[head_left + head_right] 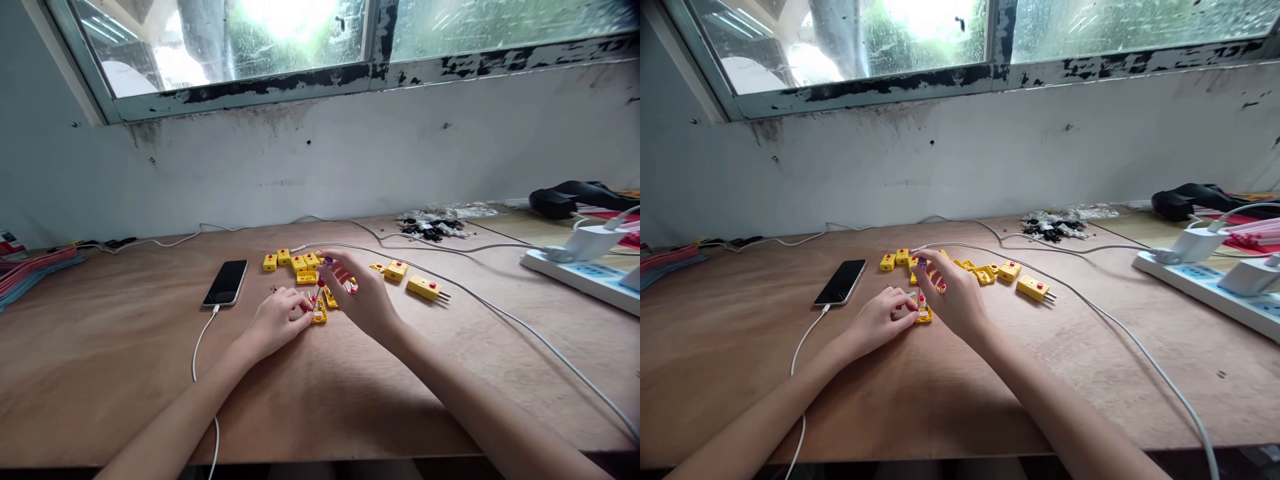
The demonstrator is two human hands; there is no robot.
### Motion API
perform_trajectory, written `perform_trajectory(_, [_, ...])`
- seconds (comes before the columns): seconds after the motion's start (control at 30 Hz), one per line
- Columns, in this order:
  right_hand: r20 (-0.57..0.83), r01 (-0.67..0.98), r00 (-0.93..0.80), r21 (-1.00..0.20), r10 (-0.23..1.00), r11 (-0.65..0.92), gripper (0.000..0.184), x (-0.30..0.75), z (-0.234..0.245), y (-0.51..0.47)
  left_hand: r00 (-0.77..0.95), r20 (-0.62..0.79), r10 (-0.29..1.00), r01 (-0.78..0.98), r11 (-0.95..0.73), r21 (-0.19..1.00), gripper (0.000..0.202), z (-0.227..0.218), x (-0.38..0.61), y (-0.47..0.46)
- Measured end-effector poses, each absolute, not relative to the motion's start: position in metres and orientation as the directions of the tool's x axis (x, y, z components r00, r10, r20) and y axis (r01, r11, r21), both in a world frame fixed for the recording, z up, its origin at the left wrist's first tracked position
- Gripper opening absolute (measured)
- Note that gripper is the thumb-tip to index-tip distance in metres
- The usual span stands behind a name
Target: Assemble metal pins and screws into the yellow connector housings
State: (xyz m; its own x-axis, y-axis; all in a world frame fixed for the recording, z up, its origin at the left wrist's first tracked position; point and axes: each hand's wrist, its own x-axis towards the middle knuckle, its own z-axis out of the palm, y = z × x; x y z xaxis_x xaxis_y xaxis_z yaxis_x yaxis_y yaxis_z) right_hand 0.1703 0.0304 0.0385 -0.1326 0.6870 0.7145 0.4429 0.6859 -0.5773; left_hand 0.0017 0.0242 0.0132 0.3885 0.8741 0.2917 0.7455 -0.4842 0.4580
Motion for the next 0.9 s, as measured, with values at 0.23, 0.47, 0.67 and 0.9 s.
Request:
perform_trajectory(0.23, [0.708, 0.455, -0.14, -0.575, 0.692, 0.68, 0.025, 0.1716, 0.0399, 0.0294, 0.388, 0.295, 0.873, 0.743, -0.486, 0.461, 0.011, 0.0104, 0.0026, 0.0248])
perform_trajectory(0.47, [0.695, 0.459, -0.148, -0.582, 0.704, 0.671, 0.024, 0.1712, 0.0415, 0.0306, 0.379, 0.288, 0.879, 0.742, -0.475, 0.474, 0.012, 0.0095, 0.0031, 0.0246])
perform_trajectory(0.67, [0.629, 0.381, -0.156, -0.673, 0.762, 0.634, 0.02, 0.171, 0.0428, 0.0318, 0.366, 0.281, 0.887, 0.734, -0.461, 0.5, 0.014, 0.0077, 0.0034, 0.0252])
perform_trajectory(0.9, [0.621, 0.283, -0.073, -0.737, 0.78, 0.613, 0.023, 0.1668, 0.0341, 0.0338, 0.349, 0.262, 0.9, 0.706, -0.436, 0.558, 0.014, 0.0075, 0.003, 0.0249])
